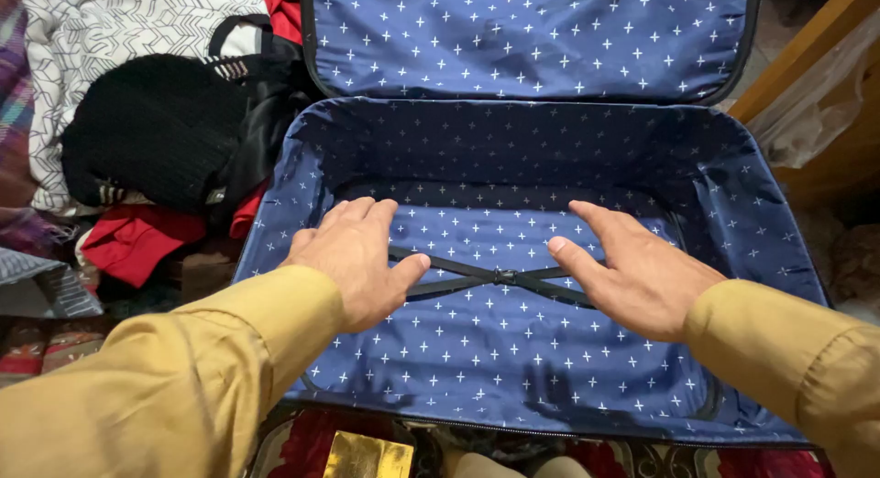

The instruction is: The person folds a patterned white garment, a black garment, and a red garment by hand, rolling each into a compact bundle and placing them into an open blue suitcase. The person handles each item one at a time and arranges them inside the suitcase.

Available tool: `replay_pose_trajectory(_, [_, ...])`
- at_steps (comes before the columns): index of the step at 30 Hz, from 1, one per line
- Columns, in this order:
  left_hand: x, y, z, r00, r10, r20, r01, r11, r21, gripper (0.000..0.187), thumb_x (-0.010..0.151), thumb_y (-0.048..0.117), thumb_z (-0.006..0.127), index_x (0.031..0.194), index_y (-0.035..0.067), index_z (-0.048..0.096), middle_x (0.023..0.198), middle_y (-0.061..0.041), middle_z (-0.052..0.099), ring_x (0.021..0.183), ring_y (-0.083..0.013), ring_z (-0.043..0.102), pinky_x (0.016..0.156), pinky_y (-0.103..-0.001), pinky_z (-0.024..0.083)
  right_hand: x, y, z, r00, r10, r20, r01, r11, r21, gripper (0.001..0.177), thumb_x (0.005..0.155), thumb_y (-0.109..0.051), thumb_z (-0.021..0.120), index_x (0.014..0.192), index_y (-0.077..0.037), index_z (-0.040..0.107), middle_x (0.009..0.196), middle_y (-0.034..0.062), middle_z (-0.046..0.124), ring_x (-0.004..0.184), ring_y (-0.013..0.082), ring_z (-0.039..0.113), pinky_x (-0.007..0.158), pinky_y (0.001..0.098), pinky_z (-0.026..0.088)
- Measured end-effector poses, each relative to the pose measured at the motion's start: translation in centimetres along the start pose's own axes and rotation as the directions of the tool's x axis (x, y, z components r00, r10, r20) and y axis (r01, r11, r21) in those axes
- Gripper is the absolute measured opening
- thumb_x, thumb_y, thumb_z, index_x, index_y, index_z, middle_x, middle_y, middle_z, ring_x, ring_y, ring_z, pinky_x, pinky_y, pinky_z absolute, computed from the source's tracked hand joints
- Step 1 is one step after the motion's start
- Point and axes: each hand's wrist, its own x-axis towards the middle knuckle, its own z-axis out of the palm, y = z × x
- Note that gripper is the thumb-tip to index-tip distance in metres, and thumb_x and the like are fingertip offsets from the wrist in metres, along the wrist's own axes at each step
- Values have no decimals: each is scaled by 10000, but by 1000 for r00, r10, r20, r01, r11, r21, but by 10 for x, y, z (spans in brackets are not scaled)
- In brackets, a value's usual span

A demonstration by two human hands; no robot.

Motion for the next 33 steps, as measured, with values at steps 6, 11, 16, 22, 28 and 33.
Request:
replay_pose_trajectory(6, [-1,2,-1,1000,10,-16,-10,1000,4,799,946,521,570,1563,125,254,1636,-59,244,1542,-247,149,1204,-501,230,1,1,-1,1000,-24,-8,24,1000,-15,826,935,-662,411,1586,-185,235,1643,100,279,1455,296,415,1184,415,359])
replay_pose_trajectory(11, [-2,2,-2,1000,6,-3,-6,1000,4,795,951,516,562,1569,120,256,1636,-55,263,1551,-242,154,1212,-502,233,0,1,-1,1000,6,3,-6,1000,-18,821,934,-661,405,1591,-198,238,1648,89,284,1462,287,420,1191,414,363])
replay_pose_trajectory(16, [-1,2,-2,1000,4,-3,-4,1000,-1,806,951,526,562,1570,123,237,1651,-66,213,1549,-249,128,1212,-500,213,0,2,-1,999,-31,-18,30,999,-17,822,937,-660,413,1585,-184,246,1643,100,288,1472,292,396,1193,414,353])
replay_pose_trajectory(22, [-1,2,-1,1000,1,5,-1,1000,-9,801,954,524,554,1571,127,234,1656,-62,205,1553,-244,114,1216,-495,206,0,0,-1,1000,-17,-11,17,1000,-15,820,935,-662,411,1586,-192,242,1644,93,283,1467,291,404,1191,418,355])
replay_pose_trajectory(28, [0,4,3,1000,-28,-6,28,998,-55,805,943,530,569,1573,127,270,1647,-61,270,1534,-251,238,1204,-486,287,-2,-1,-2,1000,-20,-2,20,1000,-18,814,937,-658,413,1588,-198,250,1635,95,310,1442,291,443,1181,427,374])
replay_pose_trajectory(33, [4,3,5,998,-54,-20,48,974,-221,826,903,526,645,1539,94,344,1516,-151,464,1380,-311,487,1130,-418,401,-1,-5,-4,1000,4,10,-4,1000,25,797,935,-639,447,1588,-215,276,1559,111,443,1335,284,581,1127,426,451])
